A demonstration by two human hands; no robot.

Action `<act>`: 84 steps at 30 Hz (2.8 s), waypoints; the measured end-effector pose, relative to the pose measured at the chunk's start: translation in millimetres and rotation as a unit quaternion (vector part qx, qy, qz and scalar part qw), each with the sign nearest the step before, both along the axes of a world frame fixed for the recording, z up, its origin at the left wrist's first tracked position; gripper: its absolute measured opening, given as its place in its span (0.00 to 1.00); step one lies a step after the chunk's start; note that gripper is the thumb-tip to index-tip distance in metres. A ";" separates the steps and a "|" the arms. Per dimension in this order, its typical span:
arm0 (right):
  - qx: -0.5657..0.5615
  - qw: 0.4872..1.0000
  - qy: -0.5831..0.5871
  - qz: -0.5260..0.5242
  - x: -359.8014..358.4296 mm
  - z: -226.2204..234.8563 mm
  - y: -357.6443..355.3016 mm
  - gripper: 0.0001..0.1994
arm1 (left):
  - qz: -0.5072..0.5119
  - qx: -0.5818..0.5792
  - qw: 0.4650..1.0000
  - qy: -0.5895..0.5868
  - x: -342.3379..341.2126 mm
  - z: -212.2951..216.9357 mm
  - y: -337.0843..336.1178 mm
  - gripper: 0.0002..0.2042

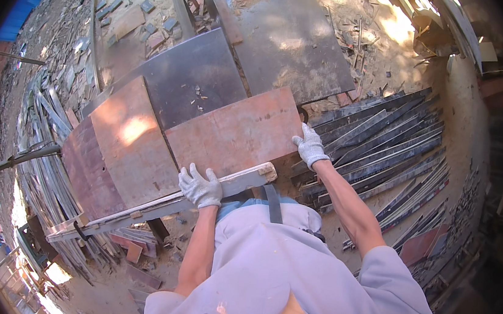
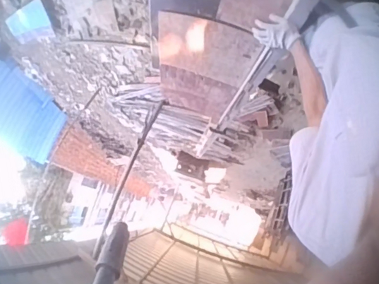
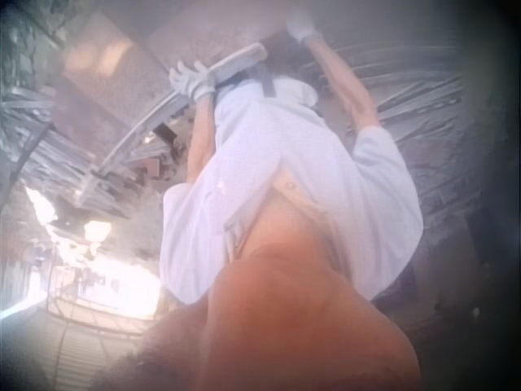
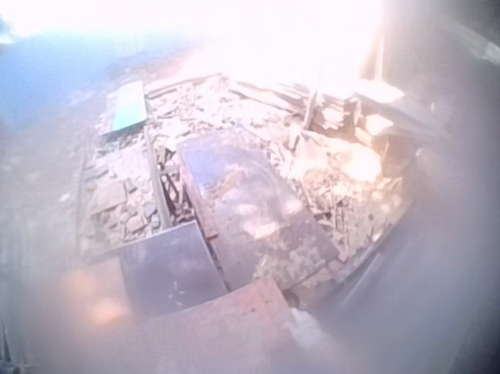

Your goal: The person places red and gray metal sheets onto a cutting machine, aligns them, and cuts them into smaller pieces. The person then stacks the cut pieces on the floor.

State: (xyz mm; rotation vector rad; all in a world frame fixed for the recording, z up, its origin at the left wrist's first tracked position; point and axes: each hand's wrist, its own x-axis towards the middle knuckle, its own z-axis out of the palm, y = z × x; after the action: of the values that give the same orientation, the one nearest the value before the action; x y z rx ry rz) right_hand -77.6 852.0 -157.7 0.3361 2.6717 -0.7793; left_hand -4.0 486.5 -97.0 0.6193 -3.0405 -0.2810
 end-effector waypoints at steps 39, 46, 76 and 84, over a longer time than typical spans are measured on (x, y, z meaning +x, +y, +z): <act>-0.088 0.995 -0.040 -0.039 -58.4 57.0 -8.7 0.25 | 0.027 0.018 0.998 0.054 -43.1 -9.0 -14.8 0.27; 0.109 0.994 -0.009 0.022 -73.3 52.1 -24.6 0.34 | 0.032 0.026 0.998 0.056 -66.9 -4.6 -15.2 0.25; -0.004 0.995 0.079 -0.056 -420.1 34.0 -84.2 0.26 | 0.056 0.004 0.998 0.006 -407.8 18.6 -73.2 0.21; -0.211 0.969 0.009 -0.130 -289.3 117.3 -56.5 0.20 | 0.018 -0.030 0.999 -0.020 -458.8 11.3 -88.1 0.21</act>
State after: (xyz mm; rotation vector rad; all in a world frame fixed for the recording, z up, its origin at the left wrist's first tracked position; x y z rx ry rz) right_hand -366.9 795.6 -40.4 0.5735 2.4163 -1.4026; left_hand -462.8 398.4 -85.7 0.6831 -3.0600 -0.1790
